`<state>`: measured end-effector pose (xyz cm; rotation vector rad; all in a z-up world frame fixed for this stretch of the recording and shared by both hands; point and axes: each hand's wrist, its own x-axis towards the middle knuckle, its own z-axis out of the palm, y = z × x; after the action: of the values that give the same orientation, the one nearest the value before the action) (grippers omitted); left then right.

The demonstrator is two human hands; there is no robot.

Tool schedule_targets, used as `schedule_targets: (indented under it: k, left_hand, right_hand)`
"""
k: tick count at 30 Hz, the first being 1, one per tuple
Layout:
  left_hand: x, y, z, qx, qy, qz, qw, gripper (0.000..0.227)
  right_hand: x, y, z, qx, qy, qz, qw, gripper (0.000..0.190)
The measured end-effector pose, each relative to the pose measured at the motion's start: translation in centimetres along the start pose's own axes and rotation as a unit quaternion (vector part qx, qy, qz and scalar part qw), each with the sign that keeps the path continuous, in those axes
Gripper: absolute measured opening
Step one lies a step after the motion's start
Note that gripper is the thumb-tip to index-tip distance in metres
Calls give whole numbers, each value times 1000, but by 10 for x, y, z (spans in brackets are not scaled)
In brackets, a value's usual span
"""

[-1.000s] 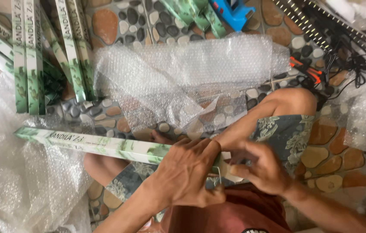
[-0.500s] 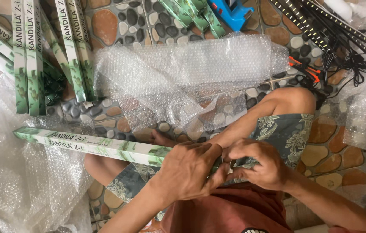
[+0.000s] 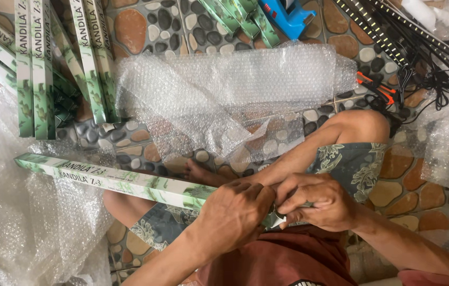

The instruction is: The person prepares LED light strips for packaging by removing them from boxes, wrapping them in bubble wrap, and securing the wrap with adhesive tape.

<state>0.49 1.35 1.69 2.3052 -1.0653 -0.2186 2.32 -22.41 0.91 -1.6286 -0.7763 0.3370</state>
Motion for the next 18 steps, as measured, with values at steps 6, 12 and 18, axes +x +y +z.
schedule_targets:
  k: [6, 12, 18]
  left_hand:
    - [-2, 4, -2, 32, -2, 7, 999, 6]
    - [-4, 3, 7, 11, 5, 4, 1000, 21]
    - [2, 11, -6, 61, 25, -22, 998, 33]
  right_hand:
    - [-2, 17, 14, 67, 45, 4, 997, 30]
    - [10, 20, 8, 178, -12, 37, 983, 16]
    - [1, 41, 40, 568, 64, 119, 812, 51]
